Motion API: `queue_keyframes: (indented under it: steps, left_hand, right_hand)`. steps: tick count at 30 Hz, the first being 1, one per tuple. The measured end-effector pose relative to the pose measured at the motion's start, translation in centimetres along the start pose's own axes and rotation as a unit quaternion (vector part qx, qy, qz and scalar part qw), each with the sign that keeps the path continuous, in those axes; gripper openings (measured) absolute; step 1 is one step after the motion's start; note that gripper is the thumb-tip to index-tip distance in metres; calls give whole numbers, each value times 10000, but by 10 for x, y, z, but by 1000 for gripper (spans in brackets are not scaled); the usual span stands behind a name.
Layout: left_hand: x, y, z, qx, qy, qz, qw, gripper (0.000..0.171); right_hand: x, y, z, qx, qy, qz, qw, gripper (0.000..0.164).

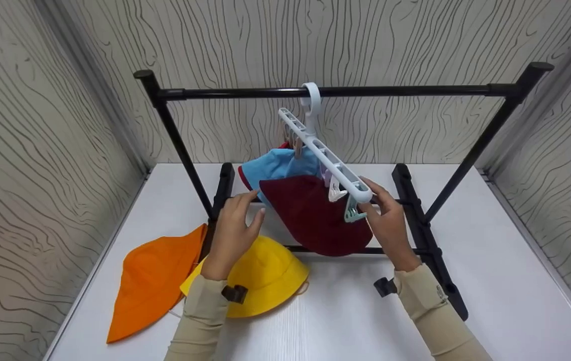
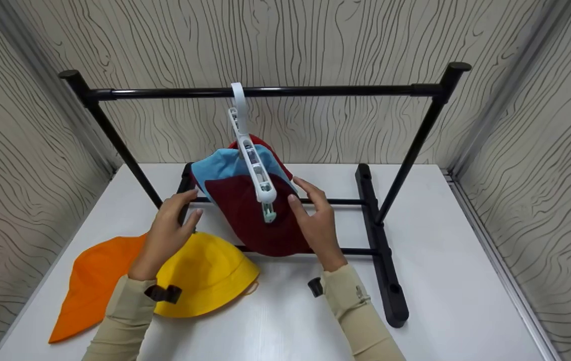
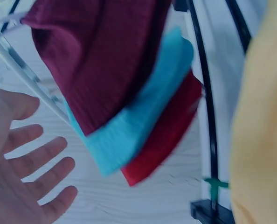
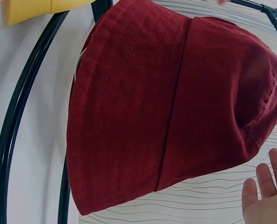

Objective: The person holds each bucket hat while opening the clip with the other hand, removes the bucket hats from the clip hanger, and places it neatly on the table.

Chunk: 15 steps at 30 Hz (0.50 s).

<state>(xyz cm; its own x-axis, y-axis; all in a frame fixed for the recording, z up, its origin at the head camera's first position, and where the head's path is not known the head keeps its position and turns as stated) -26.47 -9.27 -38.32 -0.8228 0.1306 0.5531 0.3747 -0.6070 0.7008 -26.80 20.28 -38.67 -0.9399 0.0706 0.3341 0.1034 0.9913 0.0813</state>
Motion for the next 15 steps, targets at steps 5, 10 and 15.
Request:
queue_keyframes:
  steps: [5,10,15]
  left_hand:
    - [10,3,19,-279,-192,44,9994,42]
    - [16,1,32,-522,-407,16,9978,41]
    - [24,-2,45,-815,-581,-48,9950,40]
  right_hand:
    - [1,-3,0,-4,-58,-115,9999,46]
    - [3,-4,1,48,-190,-129,9997,46]
    - [5,-5,-1,109,-372,-152,9991,47]
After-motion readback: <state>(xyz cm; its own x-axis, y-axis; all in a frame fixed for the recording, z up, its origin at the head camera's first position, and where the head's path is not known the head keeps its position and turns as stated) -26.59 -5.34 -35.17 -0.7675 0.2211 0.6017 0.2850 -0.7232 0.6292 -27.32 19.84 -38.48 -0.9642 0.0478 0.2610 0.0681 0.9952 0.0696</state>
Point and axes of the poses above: each hand's wrist, its own x-axis towards the middle knuckle, its own y-axis out of the back of the hand, z = x × y, the point moved 6 cm from there along x, towards the middle knuckle, and after that the axes turned 4 degrees about x, right-handed, at the moved point
